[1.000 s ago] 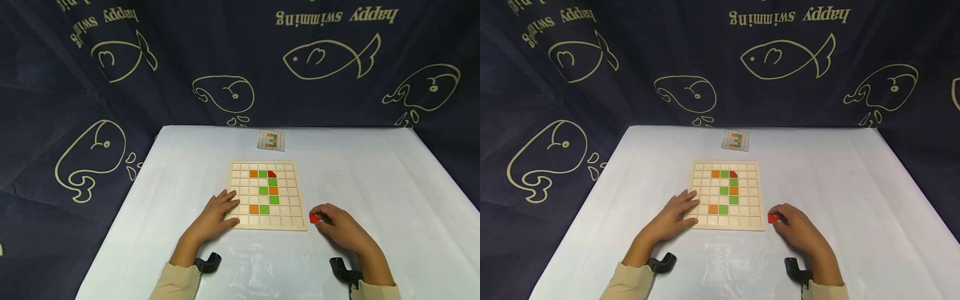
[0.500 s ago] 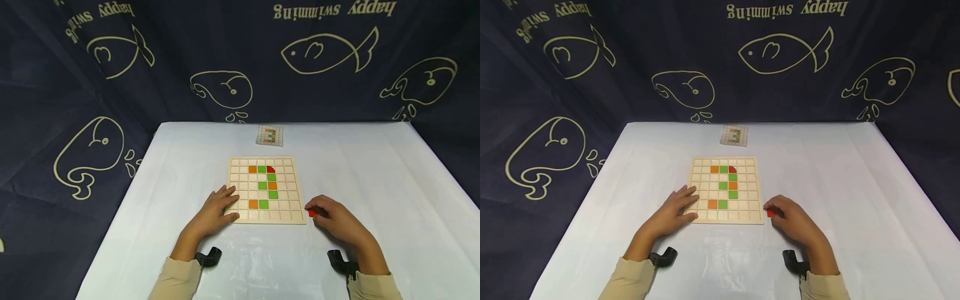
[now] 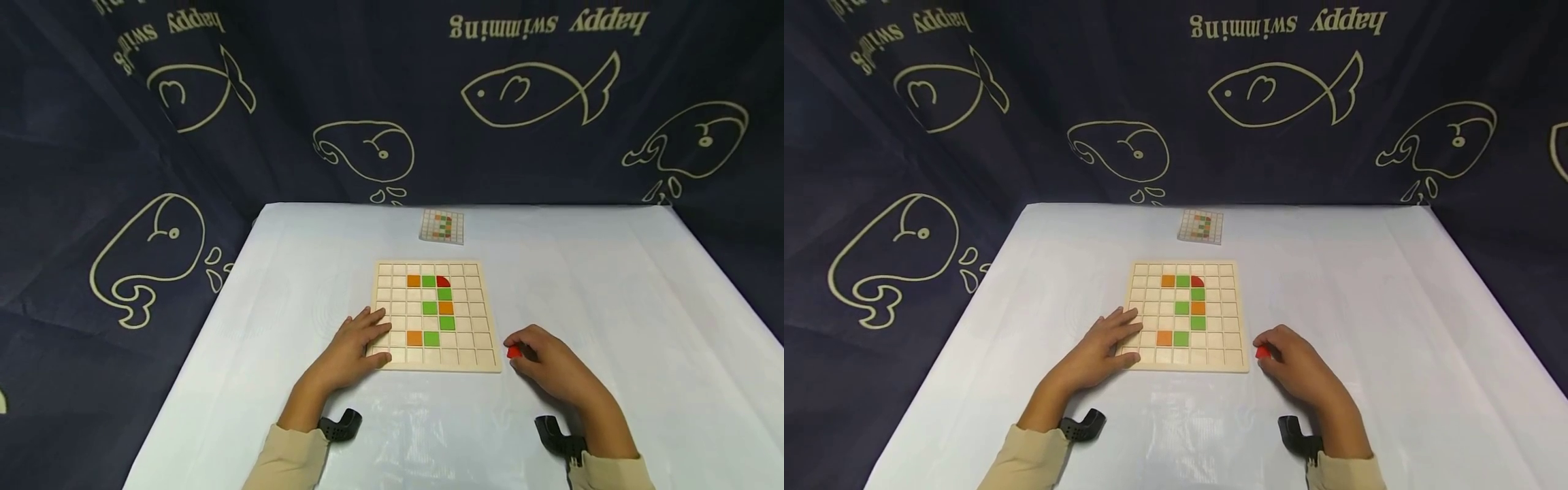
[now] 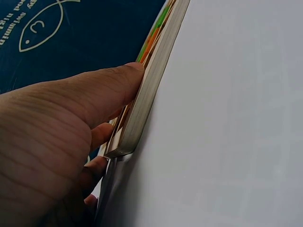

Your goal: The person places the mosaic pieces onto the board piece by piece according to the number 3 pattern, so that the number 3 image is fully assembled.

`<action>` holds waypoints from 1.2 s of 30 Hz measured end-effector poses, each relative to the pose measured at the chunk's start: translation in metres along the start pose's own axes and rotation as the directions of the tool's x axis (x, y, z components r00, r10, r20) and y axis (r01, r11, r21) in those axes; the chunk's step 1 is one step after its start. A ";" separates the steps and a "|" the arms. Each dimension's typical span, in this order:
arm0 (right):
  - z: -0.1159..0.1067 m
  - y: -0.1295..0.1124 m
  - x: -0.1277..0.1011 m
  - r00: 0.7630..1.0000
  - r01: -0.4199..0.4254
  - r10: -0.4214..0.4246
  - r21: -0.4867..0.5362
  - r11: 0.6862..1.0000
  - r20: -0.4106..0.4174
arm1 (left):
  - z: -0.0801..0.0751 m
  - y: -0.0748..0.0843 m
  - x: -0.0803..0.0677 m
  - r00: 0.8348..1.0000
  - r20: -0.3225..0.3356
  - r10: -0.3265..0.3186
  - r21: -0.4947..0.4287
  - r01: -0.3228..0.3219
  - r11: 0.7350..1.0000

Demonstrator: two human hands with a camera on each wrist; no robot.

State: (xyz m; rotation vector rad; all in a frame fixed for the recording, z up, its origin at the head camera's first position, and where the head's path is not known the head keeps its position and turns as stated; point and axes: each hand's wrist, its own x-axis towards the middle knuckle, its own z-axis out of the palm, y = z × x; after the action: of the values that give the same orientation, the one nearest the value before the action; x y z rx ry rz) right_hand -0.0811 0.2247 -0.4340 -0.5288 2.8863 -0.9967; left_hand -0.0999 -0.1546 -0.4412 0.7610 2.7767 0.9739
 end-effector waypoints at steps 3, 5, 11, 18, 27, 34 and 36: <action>0.000 0.000 -0.002 1.000 0.006 -0.006 0.008 1.000 -0.010 | 0.001 0.000 -0.001 1.000 0.002 0.003 -0.006 -0.003 1.000; 0.000 -0.001 -0.003 1.000 0.019 -0.019 0.030 0.999 -0.011 | 0.002 0.000 -0.001 1.000 0.001 0.004 -0.008 -0.004 1.000; 0.001 -0.002 -0.004 1.000 0.023 -0.023 0.023 0.999 -0.020 | 0.002 0.001 -0.001 1.000 0.002 0.005 -0.005 -0.005 1.000; 0.001 -0.002 -0.002 0.999 -0.019 0.019 0.020 1.000 -0.034 | 0.003 -0.001 -0.001 1.000 -0.007 0.004 -0.006 -0.004 1.000; -0.001 -0.002 -0.001 1.000 -0.002 0.002 0.027 1.000 -0.012 | 0.002 -0.002 -0.001 1.000 -0.015 0.016 -0.006 -0.017 1.000; -0.001 -0.001 0.000 1.000 0.002 -0.002 0.024 1.000 -0.014 | 0.001 -0.001 0.000 1.000 -0.008 0.011 -0.002 -0.011 1.000; -0.001 -0.001 0.001 1.000 0.006 -0.006 0.017 1.000 -0.019 | 0.001 -0.001 0.000 1.000 -0.011 0.011 -0.002 -0.011 1.000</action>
State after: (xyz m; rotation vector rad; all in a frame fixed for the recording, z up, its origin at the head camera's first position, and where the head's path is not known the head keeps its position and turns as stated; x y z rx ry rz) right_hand -0.0816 0.2242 -0.4327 -0.5297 2.8913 -1.0325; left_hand -0.1000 -0.1550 -0.4422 0.7733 2.7833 0.9851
